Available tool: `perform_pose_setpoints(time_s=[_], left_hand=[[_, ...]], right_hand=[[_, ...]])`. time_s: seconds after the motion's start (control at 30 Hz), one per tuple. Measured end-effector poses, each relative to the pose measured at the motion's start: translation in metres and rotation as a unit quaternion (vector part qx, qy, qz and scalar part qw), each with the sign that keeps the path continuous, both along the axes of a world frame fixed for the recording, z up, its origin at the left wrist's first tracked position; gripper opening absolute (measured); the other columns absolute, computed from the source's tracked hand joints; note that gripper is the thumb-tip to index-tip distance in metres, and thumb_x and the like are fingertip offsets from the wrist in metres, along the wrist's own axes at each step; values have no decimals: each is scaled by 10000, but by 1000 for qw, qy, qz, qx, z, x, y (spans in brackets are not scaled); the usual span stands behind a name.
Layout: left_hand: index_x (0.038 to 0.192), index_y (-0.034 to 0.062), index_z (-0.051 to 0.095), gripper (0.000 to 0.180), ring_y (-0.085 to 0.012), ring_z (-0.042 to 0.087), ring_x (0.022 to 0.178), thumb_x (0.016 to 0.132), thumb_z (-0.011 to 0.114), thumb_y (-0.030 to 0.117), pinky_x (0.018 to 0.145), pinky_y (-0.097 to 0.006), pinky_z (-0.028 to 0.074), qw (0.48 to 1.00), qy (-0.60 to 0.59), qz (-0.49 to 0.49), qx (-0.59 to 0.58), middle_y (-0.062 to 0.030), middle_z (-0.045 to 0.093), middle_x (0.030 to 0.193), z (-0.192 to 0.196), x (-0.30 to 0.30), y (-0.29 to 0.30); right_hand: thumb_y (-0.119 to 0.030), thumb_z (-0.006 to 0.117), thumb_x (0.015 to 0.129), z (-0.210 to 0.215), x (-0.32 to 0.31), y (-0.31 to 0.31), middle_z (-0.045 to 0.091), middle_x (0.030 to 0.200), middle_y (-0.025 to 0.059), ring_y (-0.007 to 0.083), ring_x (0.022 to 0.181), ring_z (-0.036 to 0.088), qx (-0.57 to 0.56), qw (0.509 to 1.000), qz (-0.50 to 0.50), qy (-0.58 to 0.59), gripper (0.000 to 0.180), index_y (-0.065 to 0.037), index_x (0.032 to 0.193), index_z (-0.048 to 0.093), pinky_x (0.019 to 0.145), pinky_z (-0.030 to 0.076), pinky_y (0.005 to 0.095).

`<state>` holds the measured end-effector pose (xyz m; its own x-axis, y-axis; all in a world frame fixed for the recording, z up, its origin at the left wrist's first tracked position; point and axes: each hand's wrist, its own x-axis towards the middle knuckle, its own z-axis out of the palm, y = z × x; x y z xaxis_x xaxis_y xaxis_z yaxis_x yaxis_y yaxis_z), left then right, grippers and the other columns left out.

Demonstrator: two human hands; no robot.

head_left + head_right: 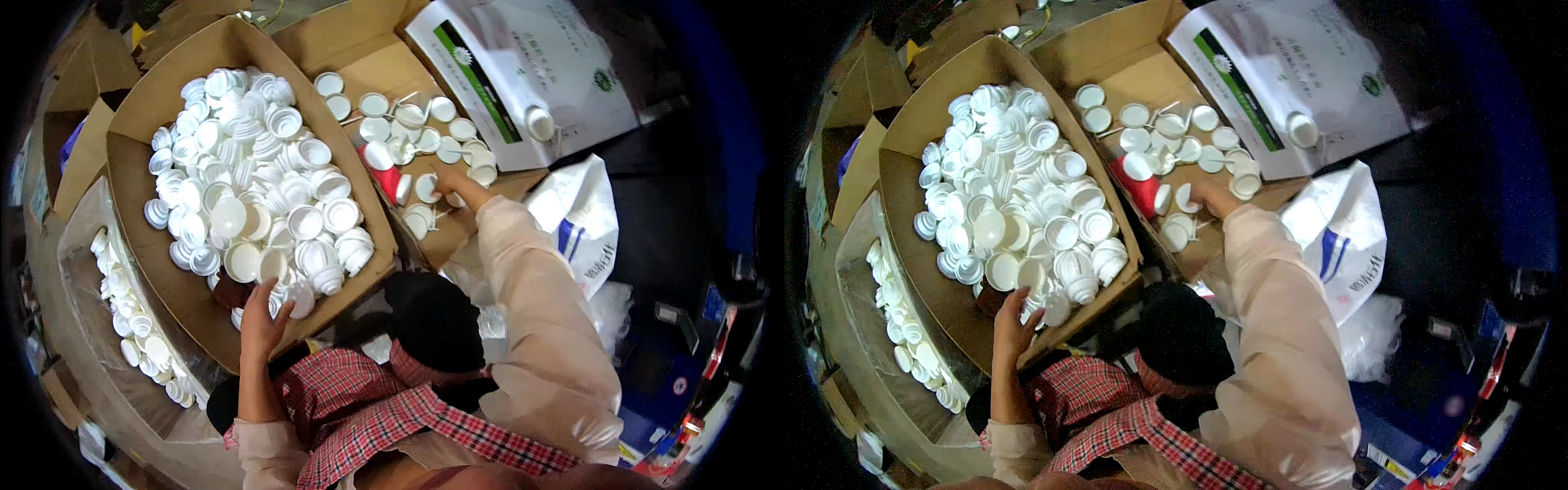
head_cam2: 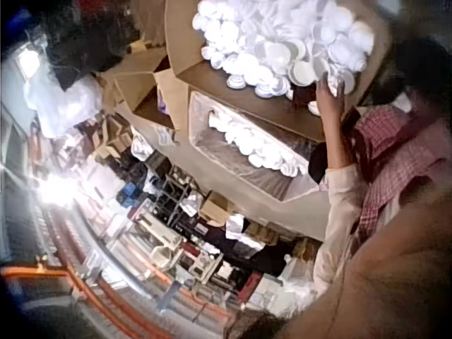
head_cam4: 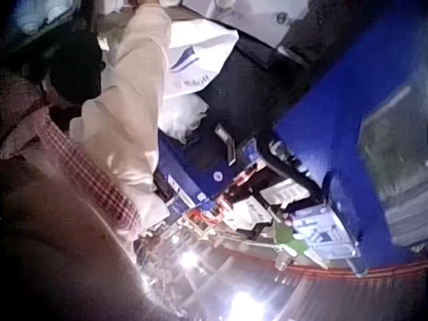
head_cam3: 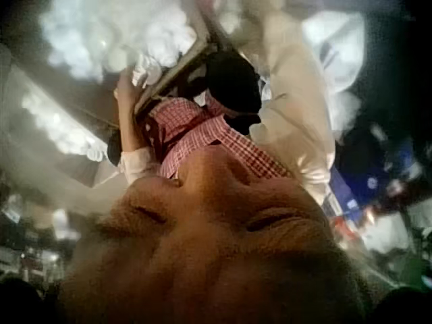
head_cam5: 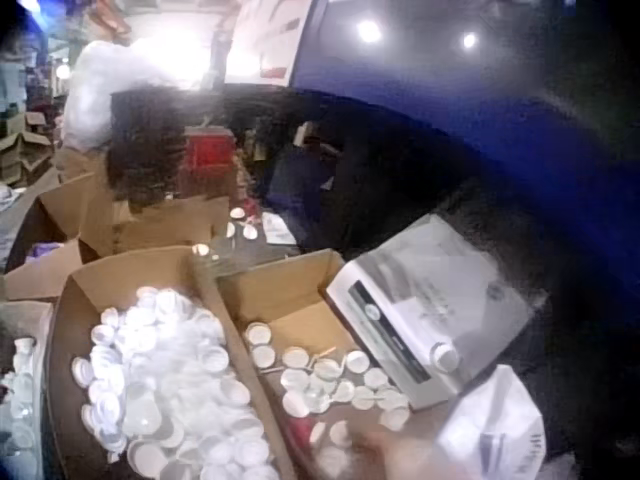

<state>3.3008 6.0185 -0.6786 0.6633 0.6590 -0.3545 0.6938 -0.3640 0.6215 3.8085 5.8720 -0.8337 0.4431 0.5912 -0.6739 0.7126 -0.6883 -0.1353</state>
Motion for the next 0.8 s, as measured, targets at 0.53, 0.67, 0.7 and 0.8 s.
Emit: perform_pose_setpoints(time_s=[0.53, 0.67, 0.7, 0.8], left_hand=[[1204, 42, 566, 427, -405, 587, 998, 821, 697, 179, 823, -431, 480, 996, -24, -3, -89, -202, 607, 1119, 26, 29, -8], [1199, 43, 578, 418, -393, 591, 1007, 827, 694, 194, 826, -425, 483, 997, -62, -25, -44, -192, 616, 1118, 30, 27, -11], [1193, 42, 582, 403, -393, 591, 1008, 837, 687, 197, 834, -422, 482, 996, -59, -2, -64, -194, 618, 1116, 35, 27, -14], [1225, 24, 561, 439, -321, 616, 1038, 828, 710, 141, 860, -393, 494, 990, -103, -35, -86, -175, 628, 1123, 41, 30, -13]], right_hand=[[-93, 747, 722, -82, -4, -23, 668, 991, 133, 278, 883, 647, -67, 995, 62, 28, 352, -52, 1059, 653, 719, 518, 407], [-76, 736, 732, -60, 30, -39, 709, 808, 84, 202, 667, 664, -53, 994, 17, 95, 273, -64, 1003, 705, 604, 517, 330], [-89, 750, 726, -20, 22, -12, 708, 809, 76, 194, 680, 665, -64, 993, 53, 81, 288, -63, 1010, 704, 606, 515, 326], [-117, 784, 725, 115, 11, 28, 702, 854, 52, 133, 738, 647, 6, 992, 85, 95, 360, -41, 1061, 677, 636, 507, 288]])
